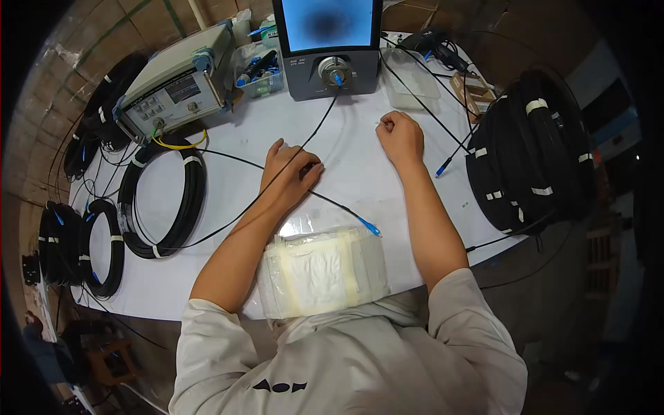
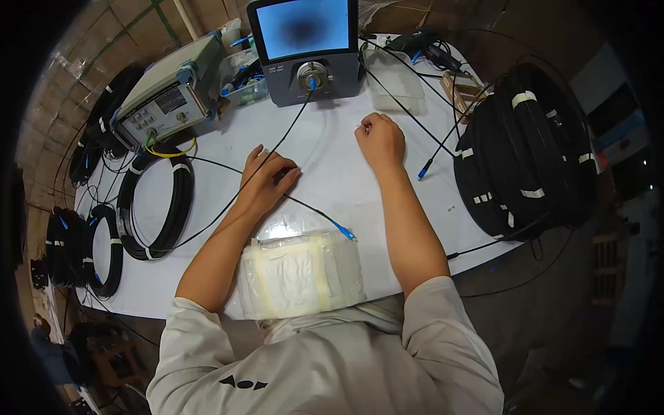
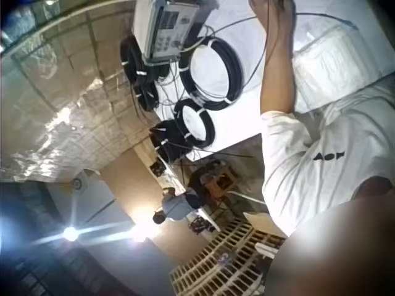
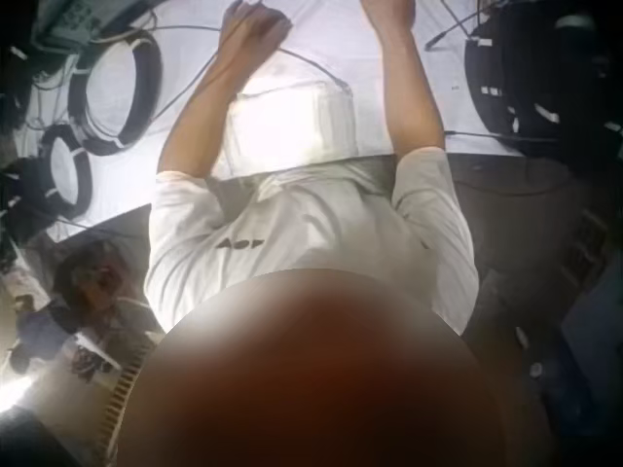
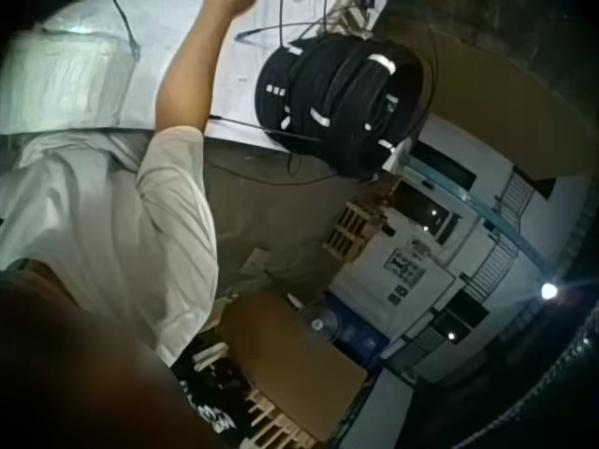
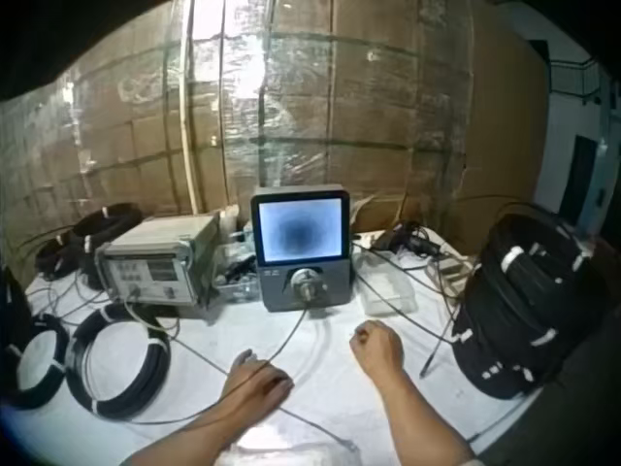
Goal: The recorder uses a fiber inspection probe and a monitor to check the cleanliness and quality of optical fiber connectors.
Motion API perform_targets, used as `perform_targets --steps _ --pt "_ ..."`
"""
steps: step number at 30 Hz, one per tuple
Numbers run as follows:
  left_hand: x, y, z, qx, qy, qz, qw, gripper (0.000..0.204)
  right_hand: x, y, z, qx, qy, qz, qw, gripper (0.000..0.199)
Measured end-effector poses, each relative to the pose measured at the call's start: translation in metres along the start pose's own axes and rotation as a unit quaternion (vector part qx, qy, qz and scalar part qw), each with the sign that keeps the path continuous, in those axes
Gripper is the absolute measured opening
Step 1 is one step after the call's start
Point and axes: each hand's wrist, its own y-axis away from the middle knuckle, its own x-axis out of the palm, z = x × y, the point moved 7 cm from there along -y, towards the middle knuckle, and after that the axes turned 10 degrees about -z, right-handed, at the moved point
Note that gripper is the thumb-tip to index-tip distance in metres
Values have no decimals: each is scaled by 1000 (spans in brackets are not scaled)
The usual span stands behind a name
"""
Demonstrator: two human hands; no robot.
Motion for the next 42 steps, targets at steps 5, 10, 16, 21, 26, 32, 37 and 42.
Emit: perform_targets --steps 5,10,16,21,26,32,37,42 --pt "-1 -1 1 0 8 -2 1000 10 0 0 1 3 1 -9 1000 19" --pt "-2 0 1 -2 12 -3 1000 10 -1 0 3 9 2 6 1000 20" --pt "-2 0 0 -8 6 10 1000 10 -4 1 3 8 7 7 1000 24" --pt "-1 -1 -3 4 2 5 1000 10 -14 4 7 5 0 -38 999 30" --pt "-1 -5 0 -4 9 6 1000 11 -11 6 52 -73 -166 -74 981 43" --pt "-4 -5 -3 13 18 -8 1000 10 26 -32 95 -77 -169 -123 975 77" --pt "0 -3 -2 20 24 -19 999 9 45 -36 99 -97 -180 -204 957 72" --pt "-1 -3 -2 0 21 3 1000 8 41 -38 97 -124 -202 -229 944 59"
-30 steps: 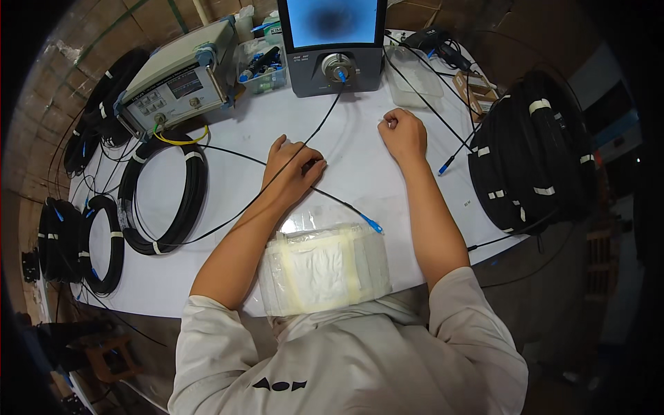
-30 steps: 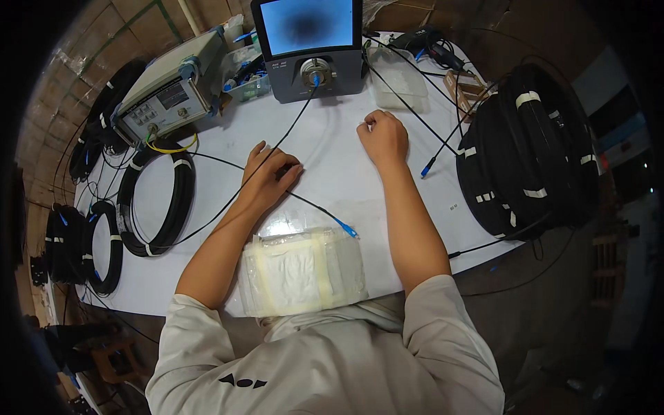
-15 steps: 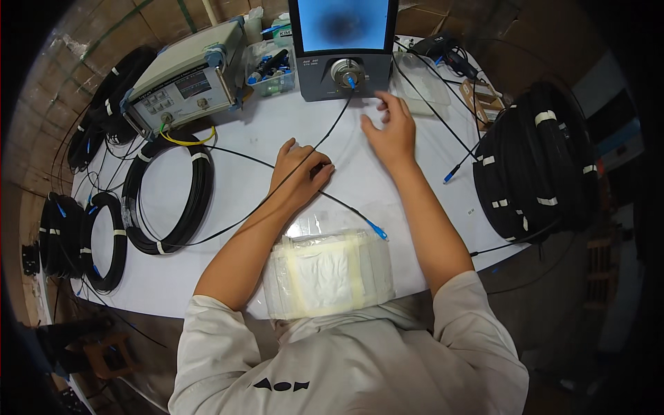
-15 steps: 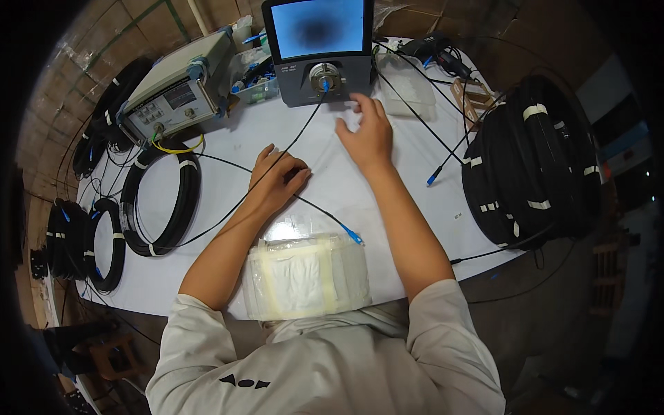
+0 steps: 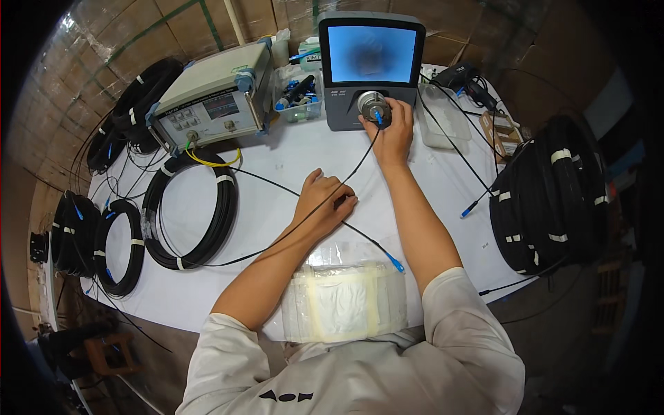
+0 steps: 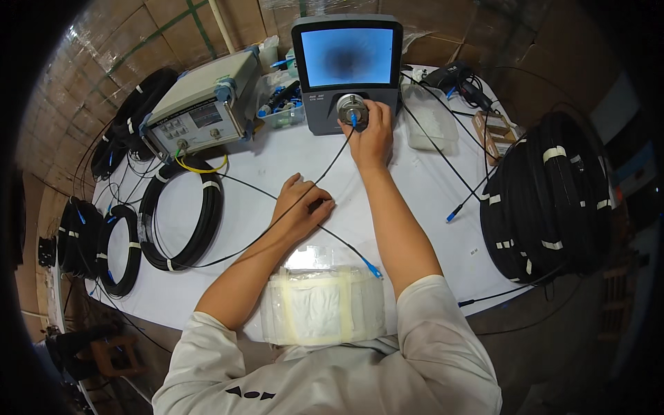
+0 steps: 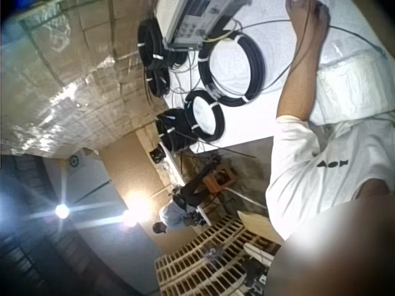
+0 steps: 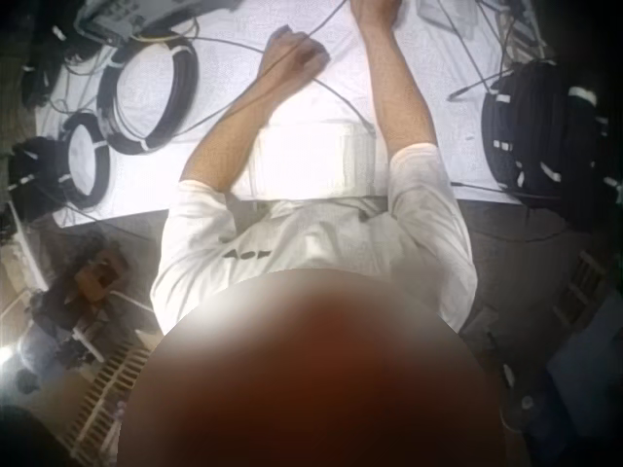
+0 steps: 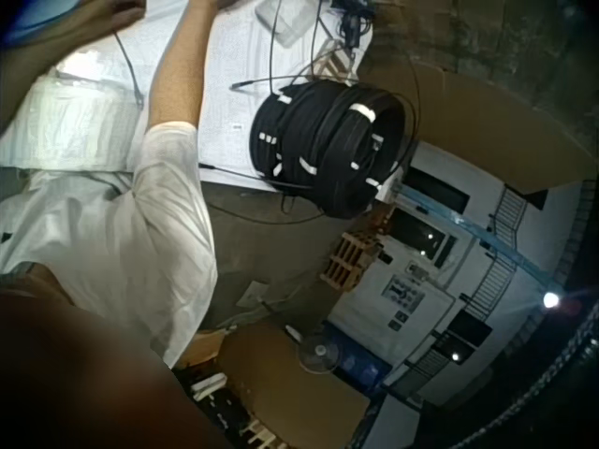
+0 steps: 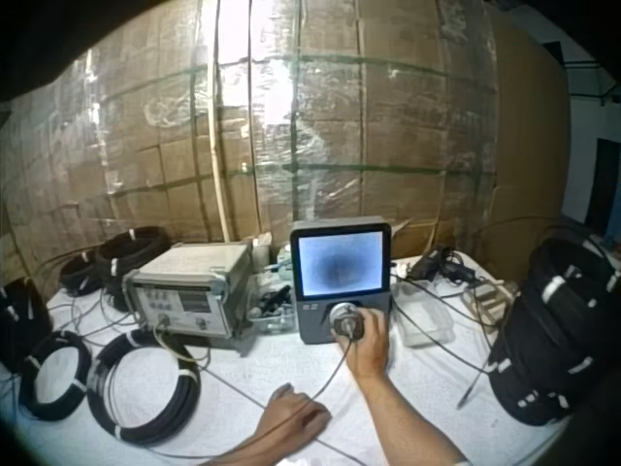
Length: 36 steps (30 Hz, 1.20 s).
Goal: The recorder uses a fiber inspection probe and a monitor to check the cleanliness and quality of optical fiber connectors.
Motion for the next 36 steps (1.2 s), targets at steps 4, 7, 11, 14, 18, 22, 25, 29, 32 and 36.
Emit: perform_targets --steps 4,7,11,14,18,22,25,29,32,36 --pt "-1 1 1 3 -8 -1 1000 8 -1 -2 1 -28 -20 8 999 62" --pt "-2 0 1 4 -1 -16 1000 9 0 -4 -4 -20 -21 26 999 64" --pt "0 -1 1 -7 -3 -4 1000 10 2 -5 -7 -24 -51 36 998 64" --pt "-1 -1 2 -1 -3 -13 1000 9 5 -2 0 -24 -32 30 999 66" --pt "-1 -1 2 2 0 -15 1000 10 6 -4 0 31 12 23 999 64" --pt "-1 -1 2 5 -6 -13 1000 11 6 -5 3 -8 -17 18 1000 64" --pt "0 0 1 6 -13 -9 1000 11 7 -5 2 -25 -17 19 999 64" --pt "1 1 1 -7 -15 12 1000 9 4 -4 6 -68 -7 18 997 64" --pt "0 0 0 -2 -13 -1 1000 9 3 -6 7 -84 -4 19 996 61" --pt "0 0 0 -6 -12 0 1000 10 4 -3 5 -67 -17 17 997 62"
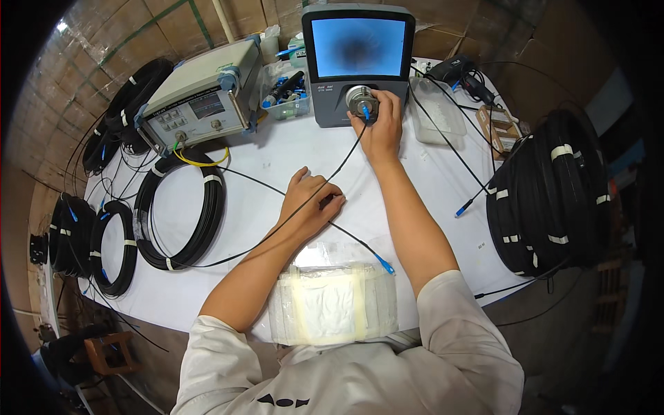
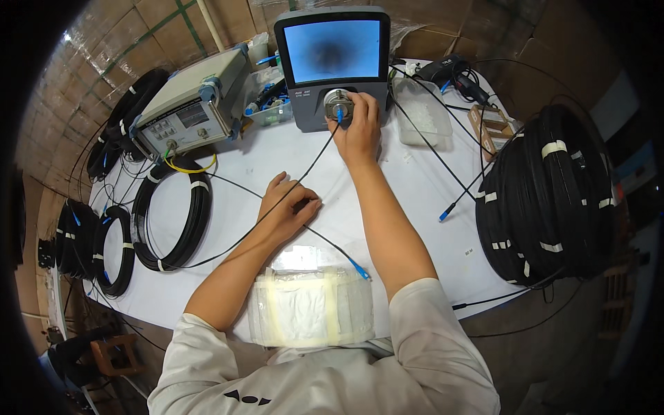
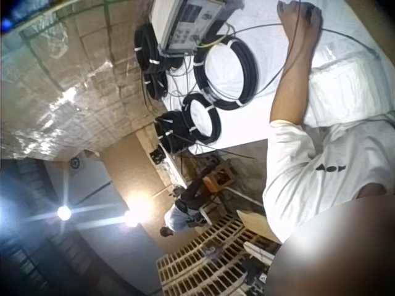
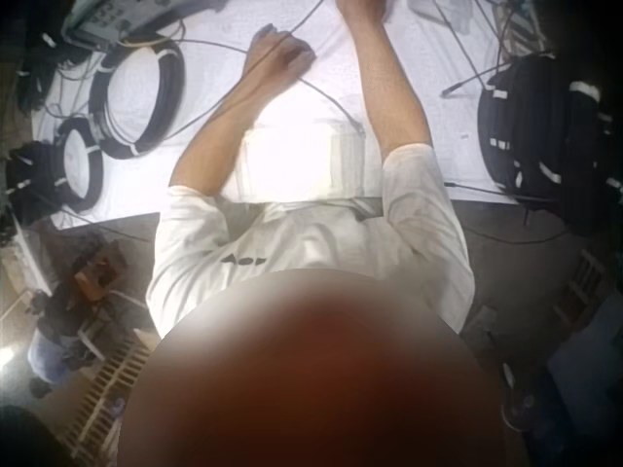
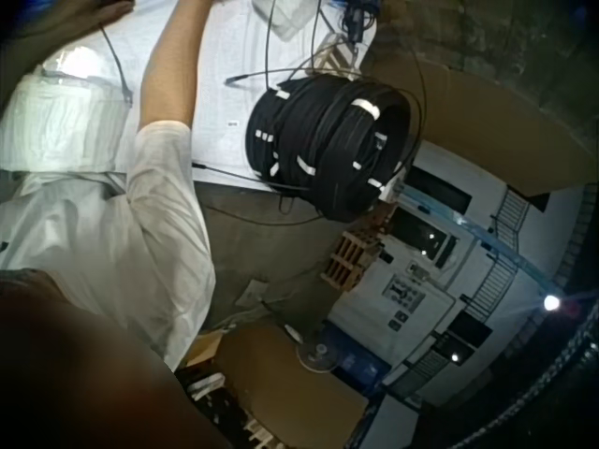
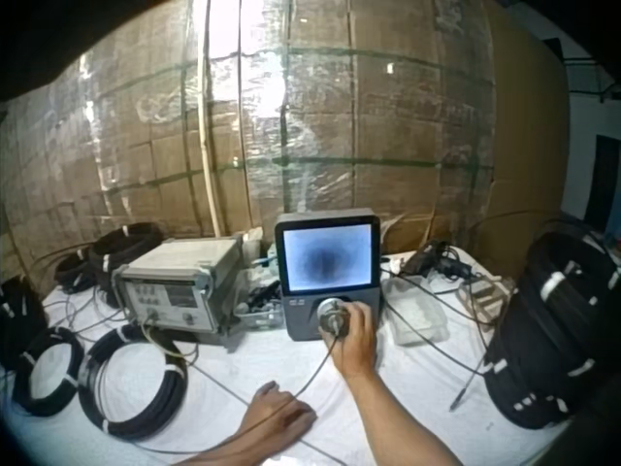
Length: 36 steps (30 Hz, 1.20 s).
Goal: The recorder uses a fiber inspection probe and a monitor to check the cleanliness and quality of optical fiber connectors.
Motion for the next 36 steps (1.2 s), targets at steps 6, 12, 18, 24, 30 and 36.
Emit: perform_targets --steps 6,12,18,24,30,36 --pt "1 0 1 0 5 -2 1000 10 0 4 -10 75 27 -19 997 70" --pt "0 0 1 -1 3 -1 1000 9 1 4 -7 60 8 -7 998 64" --pt "1 1 2 1 0 -4 1000 10 -2 4 -6 59 -10 -7 998 62" --pt "1 0 1 -4 3 1 1000 10 -1 4 -13 58 -45 1 997 62" --pt "1 0 2 -11 -2 10 1000 10 0 4 -12 55 -47 8 997 65" --pt "1 0 1 -6 2 4 1000 10 1 6 -14 69 -12 -17 997 72"
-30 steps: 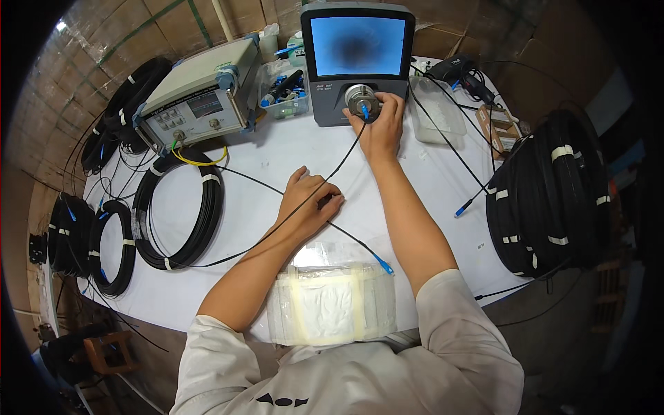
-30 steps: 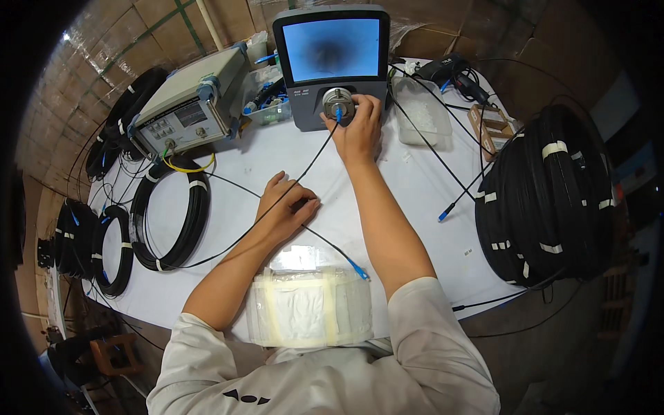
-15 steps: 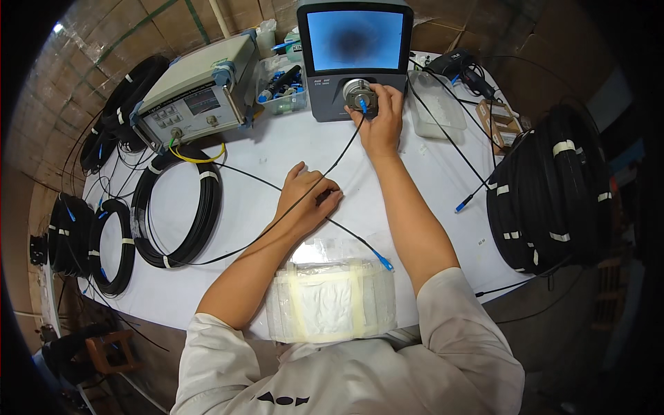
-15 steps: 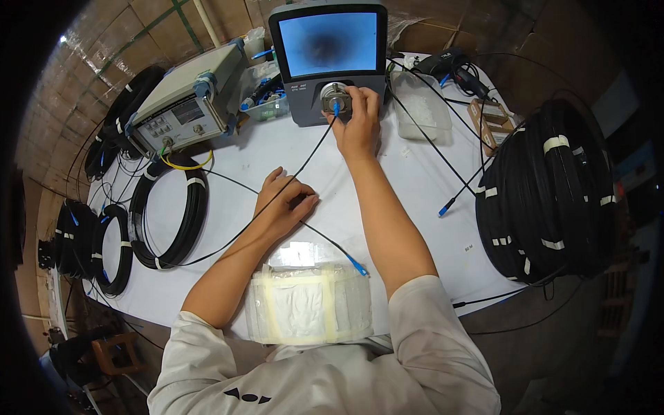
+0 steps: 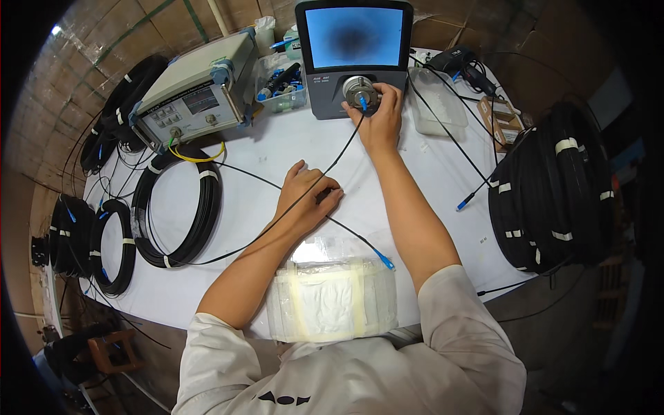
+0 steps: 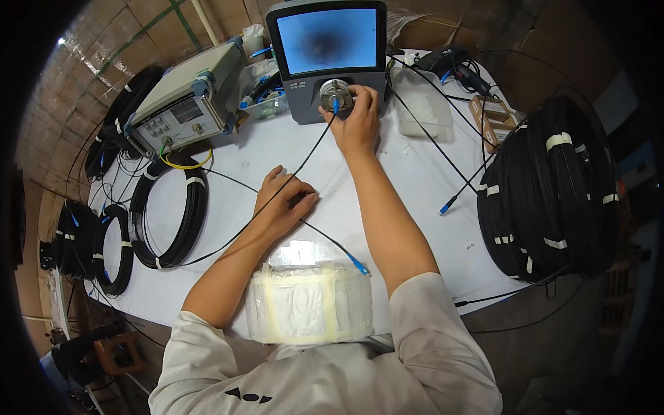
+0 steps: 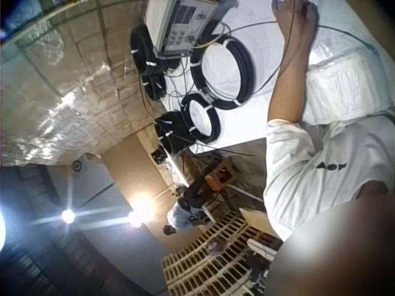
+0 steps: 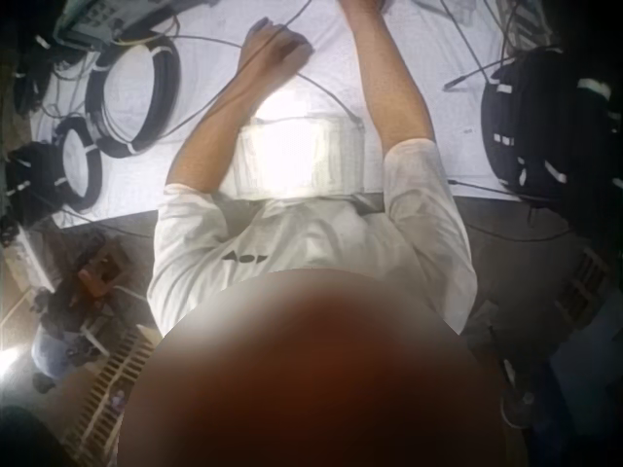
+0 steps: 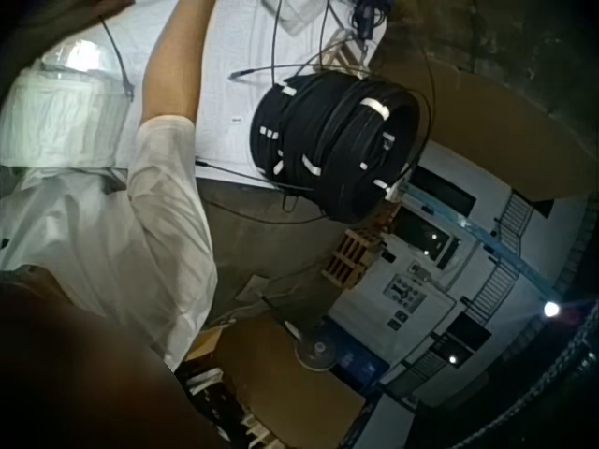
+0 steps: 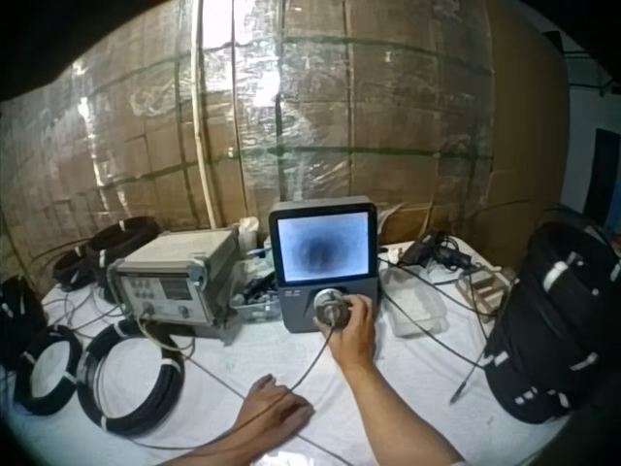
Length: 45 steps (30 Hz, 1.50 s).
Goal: The recorder uses a fiber inspection probe and a monitor to check the cleanliness and quality of optical fiber connectors.
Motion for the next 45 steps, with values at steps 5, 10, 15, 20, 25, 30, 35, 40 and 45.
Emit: perform_targets --steps 5,10,15,20,25,30,35,40,45 --pt "0 -1 0 -8 -12 15 1000 11 0 0 -2 -4 -12 2 1000 66" --pt "1 0 1 -7 -8 13 1000 11 2 2 -5 19 -36 16 999 64" --pt "0 0 1 -3 -4 4 1000 10 2 2 -6 29 -53 25 998 65" --pt "2 0 1 -7 -8 13 1000 10 5 2 -11 41 -81 41 995 65" --pt "0 -1 1 -16 -2 16 1000 10 4 1 -9 51 -90 52 993 65" --pt "1 -1 1 -14 -4 14 1000 10 4 1 -6 43 -86 54 994 66" --pt "1 0 -1 2 2 3 1000 10 2 2 -8 46 -25 17 999 71" --pt "0 -1 0 -5 -2 9 1000 10 6 2 -10 45 -39 26 998 66" --pt "-1 -1 0 -3 -6 3 1000 10 7 3 -12 39 -66 24 997 61"
